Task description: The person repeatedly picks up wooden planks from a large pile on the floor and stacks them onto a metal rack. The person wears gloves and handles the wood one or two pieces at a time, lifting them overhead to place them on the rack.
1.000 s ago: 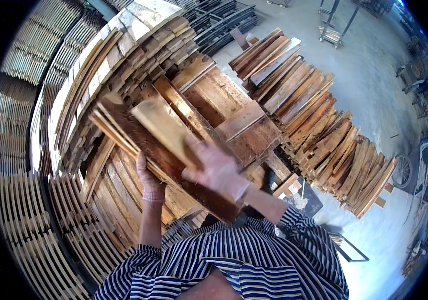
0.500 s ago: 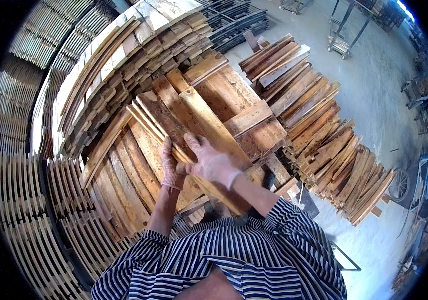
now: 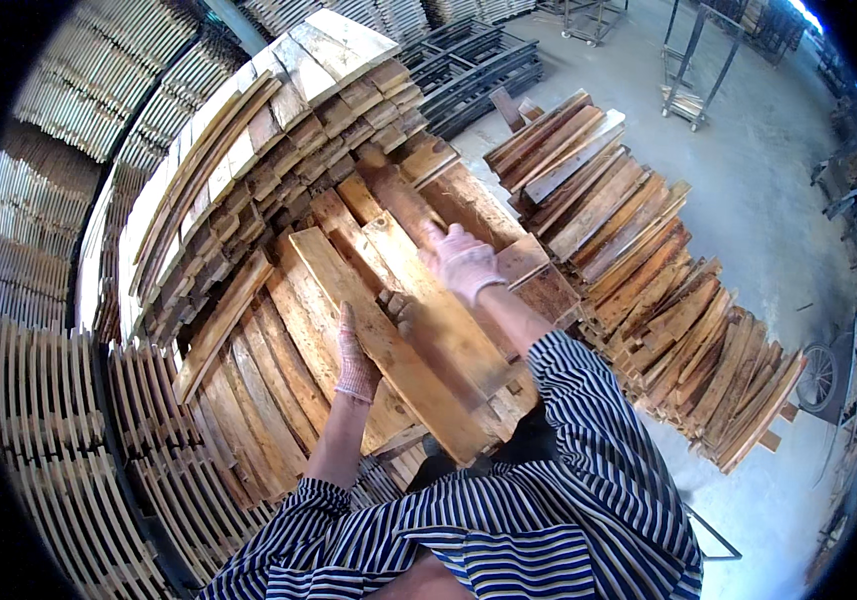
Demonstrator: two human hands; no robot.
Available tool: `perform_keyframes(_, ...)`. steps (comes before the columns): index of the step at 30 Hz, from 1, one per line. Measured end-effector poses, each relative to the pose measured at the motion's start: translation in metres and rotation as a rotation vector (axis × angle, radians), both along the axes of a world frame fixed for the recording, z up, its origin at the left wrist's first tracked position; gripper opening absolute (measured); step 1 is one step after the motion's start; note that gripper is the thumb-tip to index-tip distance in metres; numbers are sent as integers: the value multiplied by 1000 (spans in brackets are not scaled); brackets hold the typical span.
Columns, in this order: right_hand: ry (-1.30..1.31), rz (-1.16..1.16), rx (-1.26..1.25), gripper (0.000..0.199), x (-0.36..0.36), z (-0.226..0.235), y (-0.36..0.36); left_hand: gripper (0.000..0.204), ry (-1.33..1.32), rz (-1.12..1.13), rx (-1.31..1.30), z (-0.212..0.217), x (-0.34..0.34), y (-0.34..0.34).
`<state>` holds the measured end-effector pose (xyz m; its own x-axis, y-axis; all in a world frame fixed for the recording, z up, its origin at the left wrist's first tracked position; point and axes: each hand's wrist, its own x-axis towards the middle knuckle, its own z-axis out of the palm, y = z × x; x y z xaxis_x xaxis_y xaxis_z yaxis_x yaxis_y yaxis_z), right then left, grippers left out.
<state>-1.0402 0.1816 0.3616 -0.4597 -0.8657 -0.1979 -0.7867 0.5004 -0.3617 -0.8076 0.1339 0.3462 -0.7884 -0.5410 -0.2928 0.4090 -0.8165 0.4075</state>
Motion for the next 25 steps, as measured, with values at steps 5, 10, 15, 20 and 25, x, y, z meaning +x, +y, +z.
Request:
perform_keyframes(5,136,9,-90,64,24,1,-4,63,-200,70,-64,18,12,-2)
perform_keyframes(10,-124,90,-341,63,55,-6,19,71,-408,187,-213,48,-33,4)
perform_keyframes(15,-639,-71,-380,67,30,12,41,97,-426,-101,-709,27,-89,-12)
perform_keyframes(20,261,-215,-369,52,-73,-13,50,113,-1221,-410,-2335,-23,-121,-33)
perform_keyframes(25,25,-250,-282,48,-41,-42,29,116,-1323,-567,-2260,-31,-95,-52)
